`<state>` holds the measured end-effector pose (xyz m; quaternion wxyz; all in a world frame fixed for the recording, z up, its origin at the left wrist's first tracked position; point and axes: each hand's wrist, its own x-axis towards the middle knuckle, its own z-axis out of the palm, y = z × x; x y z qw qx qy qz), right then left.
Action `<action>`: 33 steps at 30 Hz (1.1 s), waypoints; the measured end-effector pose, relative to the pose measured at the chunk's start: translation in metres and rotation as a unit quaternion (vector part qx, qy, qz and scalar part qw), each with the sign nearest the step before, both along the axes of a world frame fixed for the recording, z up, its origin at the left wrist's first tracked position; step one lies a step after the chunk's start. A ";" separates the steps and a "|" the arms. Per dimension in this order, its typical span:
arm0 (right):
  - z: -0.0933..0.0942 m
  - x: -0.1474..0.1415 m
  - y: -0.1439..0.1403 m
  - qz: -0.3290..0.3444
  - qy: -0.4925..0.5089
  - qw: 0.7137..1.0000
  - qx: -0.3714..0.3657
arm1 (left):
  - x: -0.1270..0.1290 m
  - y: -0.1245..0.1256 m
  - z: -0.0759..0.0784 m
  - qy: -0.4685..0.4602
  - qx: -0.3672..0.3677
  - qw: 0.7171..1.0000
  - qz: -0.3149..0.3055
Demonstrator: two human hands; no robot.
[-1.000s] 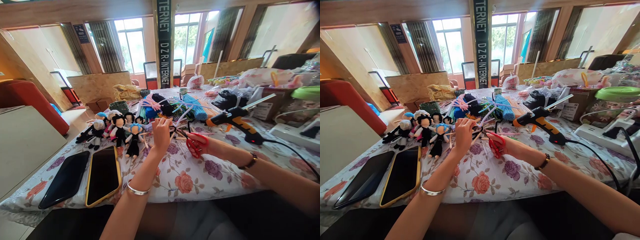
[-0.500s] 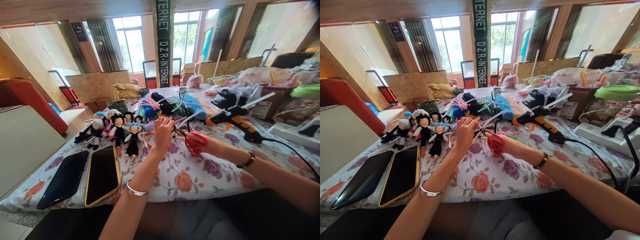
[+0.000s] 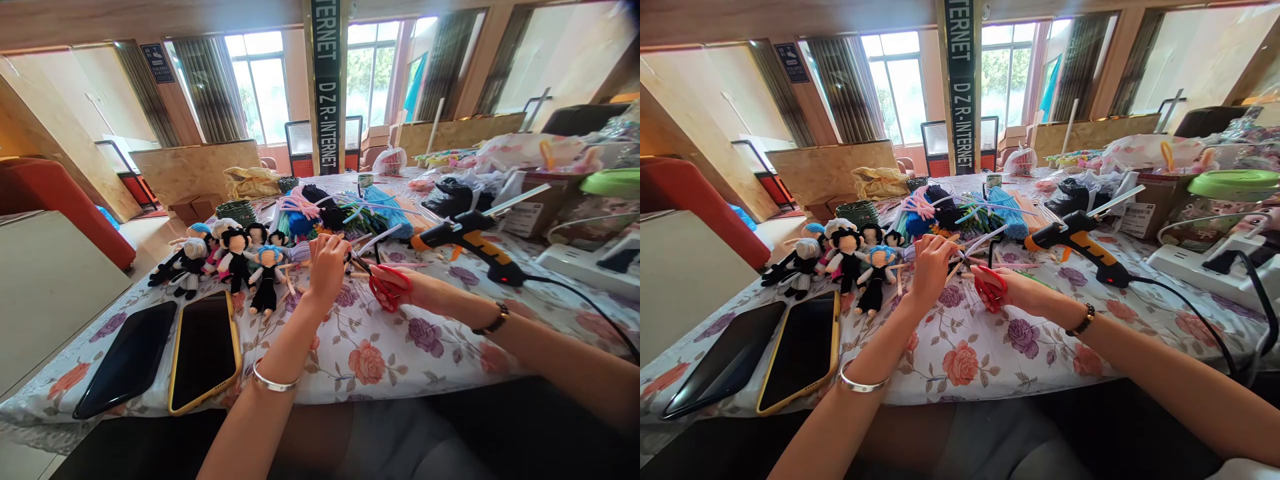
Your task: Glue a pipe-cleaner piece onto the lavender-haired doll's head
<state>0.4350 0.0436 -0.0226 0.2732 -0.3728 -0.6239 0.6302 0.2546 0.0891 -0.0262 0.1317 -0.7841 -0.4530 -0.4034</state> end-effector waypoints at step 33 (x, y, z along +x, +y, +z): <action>0.003 0.001 -0.002 0.001 -0.044 0.999 0.029 | 0.000 0.002 -0.002 0.013 -0.006 1.000 0.011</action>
